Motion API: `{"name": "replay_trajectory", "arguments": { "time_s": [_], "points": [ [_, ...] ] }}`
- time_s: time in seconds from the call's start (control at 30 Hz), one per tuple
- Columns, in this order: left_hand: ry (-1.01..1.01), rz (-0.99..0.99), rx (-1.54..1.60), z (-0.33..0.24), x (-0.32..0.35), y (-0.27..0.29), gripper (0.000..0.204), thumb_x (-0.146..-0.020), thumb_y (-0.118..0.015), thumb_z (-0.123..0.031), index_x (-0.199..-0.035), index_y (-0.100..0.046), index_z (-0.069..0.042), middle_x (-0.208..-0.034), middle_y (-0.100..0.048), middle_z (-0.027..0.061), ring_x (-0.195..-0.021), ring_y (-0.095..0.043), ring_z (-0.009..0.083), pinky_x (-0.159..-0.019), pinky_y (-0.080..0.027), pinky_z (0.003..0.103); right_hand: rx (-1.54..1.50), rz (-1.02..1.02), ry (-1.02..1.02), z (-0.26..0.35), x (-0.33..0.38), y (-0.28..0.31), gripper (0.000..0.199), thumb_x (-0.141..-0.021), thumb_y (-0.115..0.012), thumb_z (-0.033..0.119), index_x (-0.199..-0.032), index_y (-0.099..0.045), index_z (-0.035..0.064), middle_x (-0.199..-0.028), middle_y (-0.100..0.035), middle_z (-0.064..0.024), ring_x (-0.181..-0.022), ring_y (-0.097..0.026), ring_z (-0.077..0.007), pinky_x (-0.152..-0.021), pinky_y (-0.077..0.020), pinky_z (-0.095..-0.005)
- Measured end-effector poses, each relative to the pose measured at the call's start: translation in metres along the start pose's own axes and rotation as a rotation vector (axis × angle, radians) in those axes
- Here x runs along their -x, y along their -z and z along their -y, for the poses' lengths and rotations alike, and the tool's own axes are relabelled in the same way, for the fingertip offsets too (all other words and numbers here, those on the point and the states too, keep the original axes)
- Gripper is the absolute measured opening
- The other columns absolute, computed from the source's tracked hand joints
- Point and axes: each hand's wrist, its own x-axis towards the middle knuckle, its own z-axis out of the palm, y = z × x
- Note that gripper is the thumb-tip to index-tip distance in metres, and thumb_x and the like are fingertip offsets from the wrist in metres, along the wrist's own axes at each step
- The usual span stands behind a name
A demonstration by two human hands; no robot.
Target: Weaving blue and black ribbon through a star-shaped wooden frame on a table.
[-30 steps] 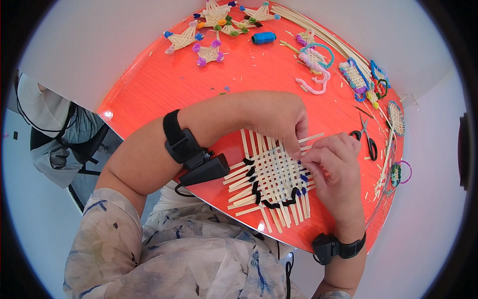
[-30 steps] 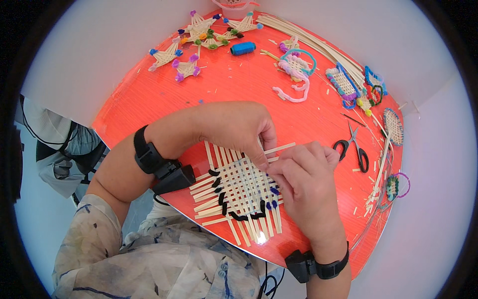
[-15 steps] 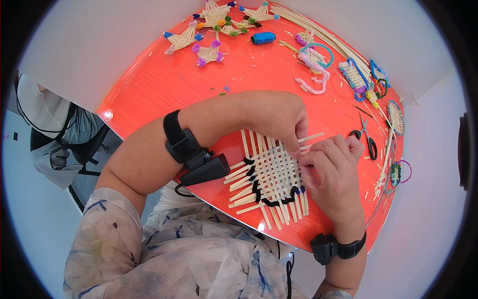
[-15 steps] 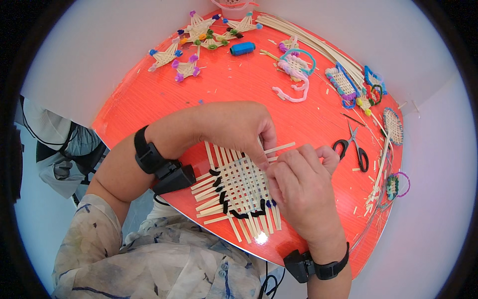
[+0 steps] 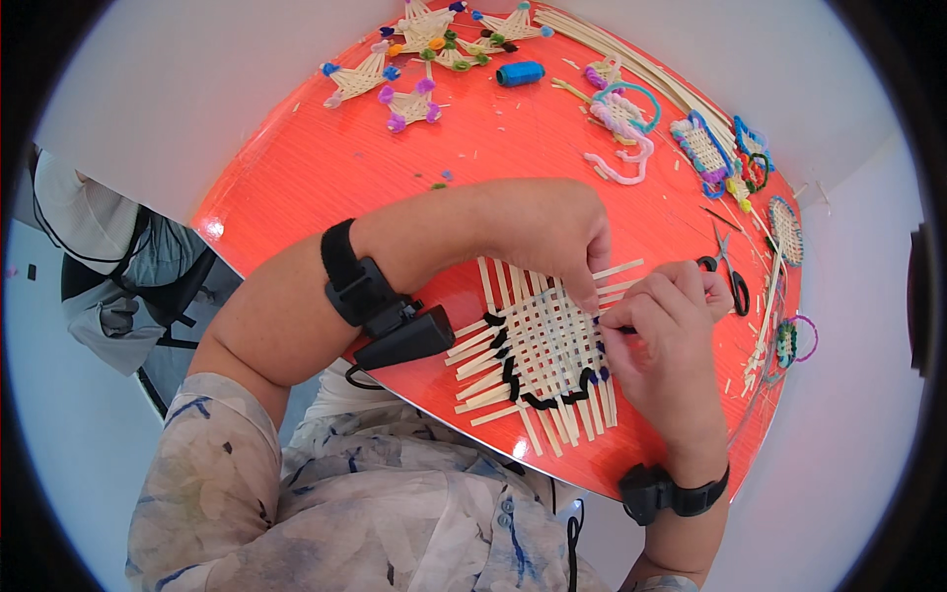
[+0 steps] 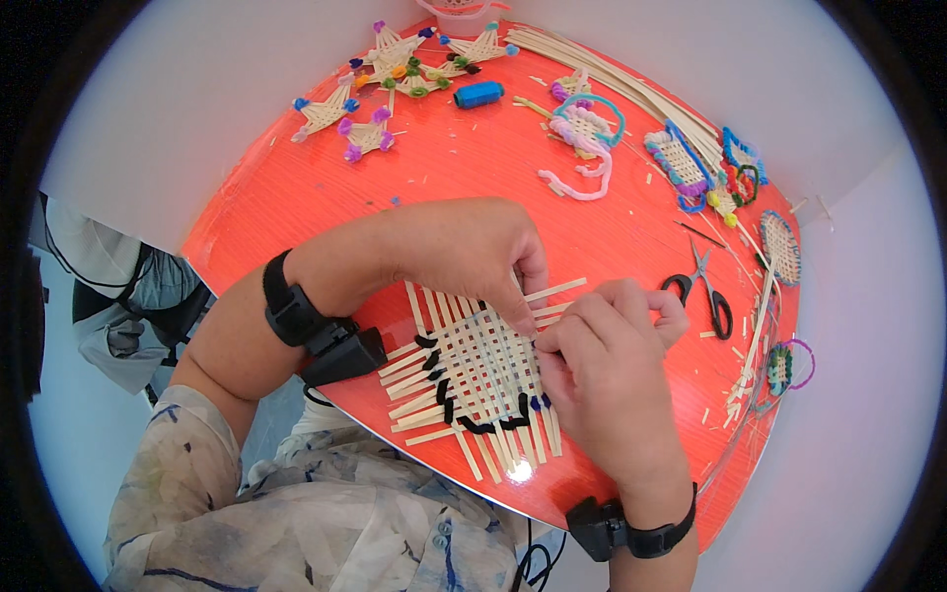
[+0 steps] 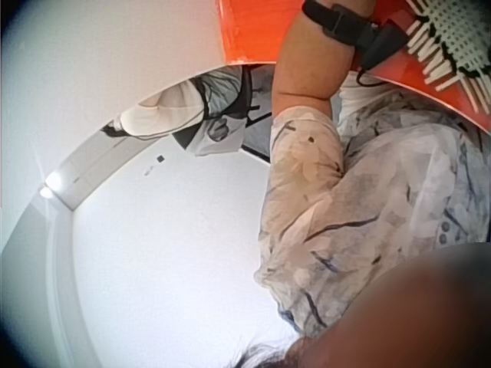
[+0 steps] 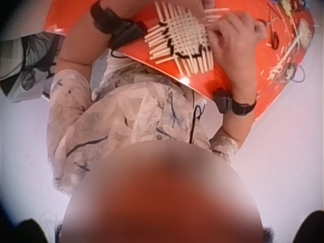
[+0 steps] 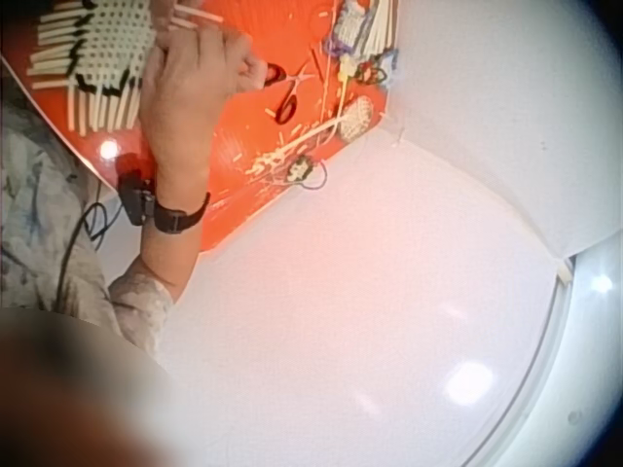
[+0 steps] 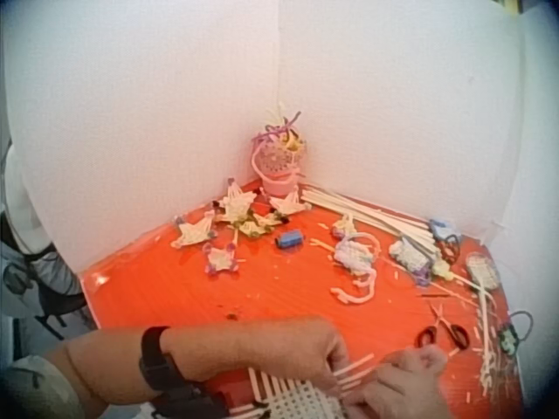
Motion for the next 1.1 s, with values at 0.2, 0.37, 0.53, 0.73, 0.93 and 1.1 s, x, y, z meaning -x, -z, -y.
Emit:
{"name": "replay_trajectory", "arguments": {
  "time_s": [0.2, 0.37, 0.53, 0.73, 0.93, 1.1],
  "points": [
    [-0.004, -0.006, -0.014, -0.002, 0.0, 0.0, 0.029, -0.07, -0.079, -0.021, -0.088, -0.072, 0.001, -0.074, -0.07, 0.009, -0.065, -0.064, 0.015, -0.061, -0.049, 0.03, -0.021, -0.015, -0.021, 0.002, -0.001, -0.001, 0.018, -0.066, -0.071, 0.003, -0.072, -0.056, 0.0101, -0.074, -0.051, -0.0009, -0.083, -0.052, -0.0222, -0.086, -0.0295, -0.0441],
    [-0.015, -0.012, -0.01, -0.002, 0.0, -0.002, 0.028, -0.07, -0.078, -0.02, -0.086, -0.072, 0.001, -0.073, -0.07, 0.0091, -0.065, -0.064, 0.0151, -0.06, -0.049, 0.03, -0.012, -0.054, -0.045, 0.005, -0.002, -0.003, 0.018, -0.065, -0.071, 0.003, -0.07, -0.055, 0.0103, -0.072, -0.05, -0.0009, -0.081, -0.051, -0.0221, -0.085, -0.0296, -0.0436],
    [-0.005, -0.032, 0.009, -0.003, 0.001, -0.003, 0.026, -0.07, -0.078, -0.019, -0.085, -0.072, 0.001, -0.073, -0.07, 0.0092, -0.064, -0.064, 0.0151, -0.06, -0.049, 0.03, 0.026, -0.081, -0.065, 0.007, 0.0, -0.004, 0.018, -0.066, -0.071, 0.003, -0.069, -0.055, 0.0108, -0.071, -0.05, -0.0008, -0.08, -0.051, -0.0215, -0.084, -0.0296, -0.0427],
    [-0.015, -0.036, 0.015, -0.001, 0.0, -0.002, 0.026, -0.07, -0.078, -0.018, -0.084, -0.072, 0.002, -0.072, -0.07, 0.0089, -0.064, -0.063, 0.014, -0.06, -0.049, 0.029, 0.034, -0.109, -0.039, 0.004, 0.001, -0.008, 0.019, -0.066, -0.071, 0.003, -0.072, -0.055, 0.0116, -0.073, -0.051, -0.0007, -0.081, -0.051, -0.0215, -0.084, -0.0291, -0.0426],
    [-0.018, -0.051, 0.013, 0.007, -0.003, 0.004, 0.023, -0.072, -0.078, -0.019, -0.084, -0.073, -0.001, -0.073, -0.07, 0.0063, -0.065, -0.063, 0.0123, -0.061, -0.048, 0.027, -0.009, -0.298, -0.184, -0.018, 0.004, 0.003, 0.016, -0.074, -0.068, 0.001, -0.082, -0.057, 0.0091, -0.077, -0.054, -0.0022, -0.083, -0.052, -0.0169, -0.083, -0.0339, -0.0348],
    [-0.022, 0.005, 0.157, 0.005, 0.0, 0.013, 0.021, -0.073, -0.08, -0.019, -0.083, -0.073, -0.003, -0.075, -0.07, 0.0031, -0.065, -0.063, 0.0081, -0.06, -0.047, 0.025, -0.503, -0.391, -0.642, -0.055, 0.018, 0.001, 0.006, -0.091, -0.059, 0.005, -0.089, -0.058, -0.0004, -0.076, -0.054, -0.0002, -0.07, -0.049, -0.0089, -0.065, -0.041, -0.024]
  ]
}}
